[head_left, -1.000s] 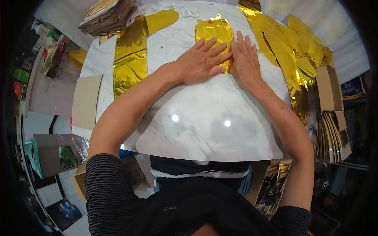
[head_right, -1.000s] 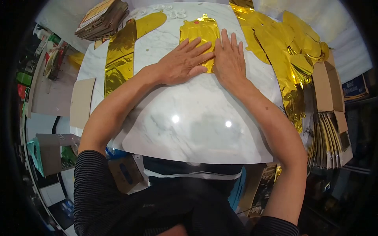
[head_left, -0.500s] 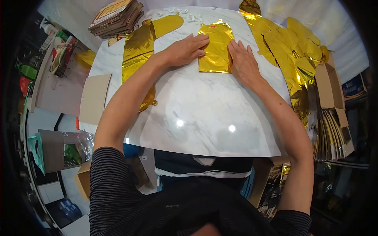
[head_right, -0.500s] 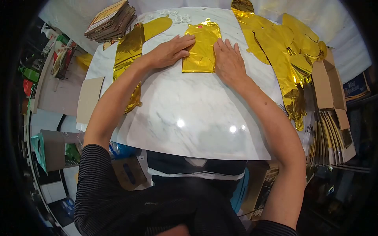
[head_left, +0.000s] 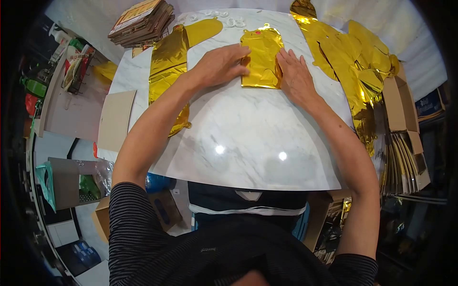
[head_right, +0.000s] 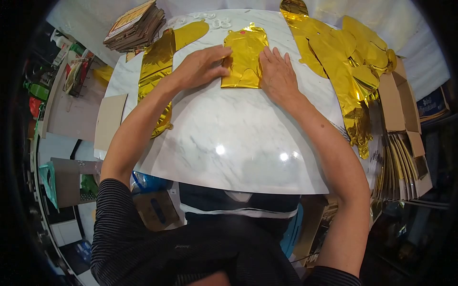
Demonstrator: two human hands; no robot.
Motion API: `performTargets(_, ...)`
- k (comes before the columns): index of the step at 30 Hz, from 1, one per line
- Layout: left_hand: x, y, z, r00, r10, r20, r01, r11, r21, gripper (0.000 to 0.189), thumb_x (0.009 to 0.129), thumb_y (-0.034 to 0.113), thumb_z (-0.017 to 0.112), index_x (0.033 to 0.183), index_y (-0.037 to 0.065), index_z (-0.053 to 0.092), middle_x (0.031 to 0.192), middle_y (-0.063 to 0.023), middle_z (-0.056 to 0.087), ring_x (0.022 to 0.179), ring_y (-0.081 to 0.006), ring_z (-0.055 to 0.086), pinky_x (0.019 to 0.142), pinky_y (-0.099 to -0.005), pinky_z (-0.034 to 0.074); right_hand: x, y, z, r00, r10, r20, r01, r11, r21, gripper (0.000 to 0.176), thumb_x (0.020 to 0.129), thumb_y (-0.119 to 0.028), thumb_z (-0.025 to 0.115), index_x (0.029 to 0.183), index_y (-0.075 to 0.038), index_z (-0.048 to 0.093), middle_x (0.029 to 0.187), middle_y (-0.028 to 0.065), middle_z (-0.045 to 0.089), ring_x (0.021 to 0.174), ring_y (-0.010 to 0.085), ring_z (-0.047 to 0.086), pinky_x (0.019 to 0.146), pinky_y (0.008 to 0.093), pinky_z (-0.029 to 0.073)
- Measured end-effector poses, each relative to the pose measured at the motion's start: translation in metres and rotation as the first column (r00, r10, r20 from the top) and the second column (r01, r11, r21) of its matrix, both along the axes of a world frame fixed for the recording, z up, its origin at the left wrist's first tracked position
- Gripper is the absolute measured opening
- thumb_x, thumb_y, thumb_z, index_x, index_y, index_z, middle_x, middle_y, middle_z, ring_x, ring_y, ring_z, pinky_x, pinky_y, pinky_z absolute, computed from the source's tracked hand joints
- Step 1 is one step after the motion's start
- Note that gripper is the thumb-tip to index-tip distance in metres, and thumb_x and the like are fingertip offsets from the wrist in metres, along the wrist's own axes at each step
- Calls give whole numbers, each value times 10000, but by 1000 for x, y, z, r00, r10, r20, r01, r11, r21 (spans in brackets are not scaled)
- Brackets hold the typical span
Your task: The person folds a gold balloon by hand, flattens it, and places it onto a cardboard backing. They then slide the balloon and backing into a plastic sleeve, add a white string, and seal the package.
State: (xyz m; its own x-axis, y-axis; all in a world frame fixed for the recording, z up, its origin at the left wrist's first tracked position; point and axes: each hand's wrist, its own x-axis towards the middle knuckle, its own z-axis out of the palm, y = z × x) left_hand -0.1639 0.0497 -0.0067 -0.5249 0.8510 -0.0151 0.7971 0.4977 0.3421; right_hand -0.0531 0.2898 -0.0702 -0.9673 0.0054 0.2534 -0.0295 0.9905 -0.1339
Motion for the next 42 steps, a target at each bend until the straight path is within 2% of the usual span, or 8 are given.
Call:
performTargets(20, 5, -4, -32, 978, 41, -203, 10, 970, 244, 629, 1004, 328, 716, 1529, 42, 521, 1618, -195, 480, 1471, -370, 487, 1190, -440, 443, 1, 0, 2, 1000, -3, 17, 3, 1000, 13, 547, 1022, -58, 489, 1568, -19, 467, 1692, 147, 396, 1583, 338, 336, 1305, 533, 223)
performTargets(27, 15, 11, -36, 958, -191, -215, 219, 969, 117, 461, 1114, 280, 530, 1562, 171, 523, 1682, -145, 399, 1553, -355, 373, 1241, -449, 394, 3, 2, 0, 1000, -1, 24, 2, 1000, -28, 572, 1004, -19, 479, 1576, -32, 461, 1704, 148, 373, 1591, 337, 317, 1307, 545, 209)
performTargets(30, 13, 12, -39, 942, -229, -245, 249, 967, 57, 453, 1140, 312, 444, 1568, 184, 519, 1683, -150, 390, 1560, -358, 347, 1262, -443, 364, -5, 17, -5, 994, 32, -101, -34, 999, -21, 491, 1022, -29, 501, 1511, -20, 547, 1600, 160, 526, 1536, 327, 432, 1272, 510, 310)
performTargets(32, 11, 10, -40, 934, -239, -265, 262, 964, 54, 469, 1144, 345, 411, 1570, 180, 514, 1676, -158, 394, 1553, -360, 348, 1263, -437, 357, -29, 56, -2, 994, 109, -14, -103, 880, -463, 379, 1049, -58, 528, 1406, 8, 638, 1389, 121, 714, 1379, 295, 610, 1179, 457, 439)
performTargets(33, 10, 10, -42, 930, -243, -274, 271, 960, 67, 466, 1142, 332, 419, 1569, 170, 514, 1670, -164, 398, 1547, -362, 352, 1275, -434, 335, -31, 63, 14, 999, 21, -51, -47, 788, -613, 292, 1059, -143, 601, 1262, 30, 719, 1159, 62, 798, 1069, 211, 742, 941, 356, 575)
performTargets(36, 10, 11, -46, 930, -250, -271, 286, 953, 103, 460, 1139, 310, 431, 1559, 147, 522, 1655, -174, 412, 1541, -365, 355, 1289, -434, 304, -30, 64, 64, 968, -221, 123, 229, 563, -794, 276, 1034, -201, 668, 1197, 7, 749, 1102, 32, 781, 845, 111, 707, 729, 282, 559)
performTargets(37, 10, 11, -46, 934, -245, -260, 283, 951, 122, 456, 1138, 301, 435, 1552, 134, 529, 1645, -180, 421, 1540, -365, 355, 1292, -437, 294, -36, 72, 63, 977, -178, 117, 195, 536, -821, 259, 996, -270, 717, 1053, -25, 776, 874, 32, 756, 688, 98, 652, 606, 279, 510)
performTargets(42, 12, 11, -44, 937, -236, -257, 265, 961, 85, 435, 1143, 267, 447, 1558, 162, 523, 1673, -173, 390, 1564, -376, 328, 1307, -454, 284, -70, 74, 68, 915, -37, 401, 347, 580, -737, 319, 955, -330, 785, 796, -59, 727, 675, 3, 638, 561, 79, 532, 523, 260, 412)
